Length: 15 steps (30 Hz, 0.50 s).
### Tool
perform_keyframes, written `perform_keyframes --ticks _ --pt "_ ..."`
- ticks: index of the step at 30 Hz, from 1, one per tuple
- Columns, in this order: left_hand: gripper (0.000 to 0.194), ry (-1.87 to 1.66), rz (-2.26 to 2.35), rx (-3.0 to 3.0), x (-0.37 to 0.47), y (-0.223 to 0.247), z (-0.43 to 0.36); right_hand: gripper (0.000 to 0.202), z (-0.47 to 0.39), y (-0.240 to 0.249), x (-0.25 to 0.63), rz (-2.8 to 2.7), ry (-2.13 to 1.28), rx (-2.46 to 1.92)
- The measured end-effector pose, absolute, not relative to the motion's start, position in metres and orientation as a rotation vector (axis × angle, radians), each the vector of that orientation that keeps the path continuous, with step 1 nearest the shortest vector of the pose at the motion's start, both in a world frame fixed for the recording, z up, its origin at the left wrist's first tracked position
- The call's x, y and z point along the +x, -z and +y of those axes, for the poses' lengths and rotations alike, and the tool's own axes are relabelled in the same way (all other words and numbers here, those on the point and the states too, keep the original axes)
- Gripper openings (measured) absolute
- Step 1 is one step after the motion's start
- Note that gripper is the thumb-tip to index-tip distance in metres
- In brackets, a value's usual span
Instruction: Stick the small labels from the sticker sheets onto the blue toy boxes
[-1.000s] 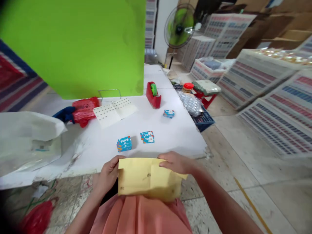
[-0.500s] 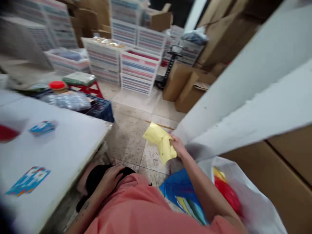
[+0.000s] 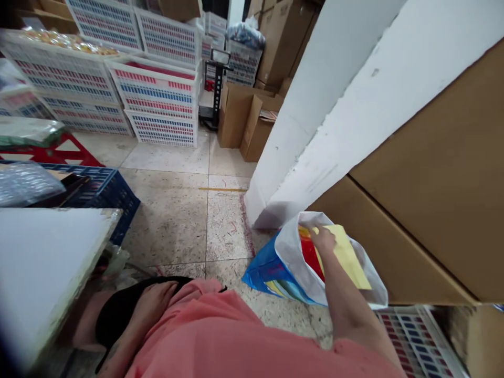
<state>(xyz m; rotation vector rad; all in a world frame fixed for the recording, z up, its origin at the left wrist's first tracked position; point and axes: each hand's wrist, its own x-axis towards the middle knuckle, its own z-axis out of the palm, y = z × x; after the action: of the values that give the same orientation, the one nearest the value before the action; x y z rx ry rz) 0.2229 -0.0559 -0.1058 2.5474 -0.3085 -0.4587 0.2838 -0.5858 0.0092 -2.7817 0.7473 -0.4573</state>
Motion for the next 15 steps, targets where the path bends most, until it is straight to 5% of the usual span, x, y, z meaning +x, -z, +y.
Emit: perform_keyframes --ticks 7,15 --pt "0.035 0.350 -0.208 2.404 0.204 0.077 -0.058 0.034 -0.393 0.012 0.365 -0.315 0.241 -2.637" --pt "0.022 -0.050 0.464 2.221 0.094 0.038 -0.025 0.030 -0.160 0.092 0.311 -1.519 -0.824 -1.833"
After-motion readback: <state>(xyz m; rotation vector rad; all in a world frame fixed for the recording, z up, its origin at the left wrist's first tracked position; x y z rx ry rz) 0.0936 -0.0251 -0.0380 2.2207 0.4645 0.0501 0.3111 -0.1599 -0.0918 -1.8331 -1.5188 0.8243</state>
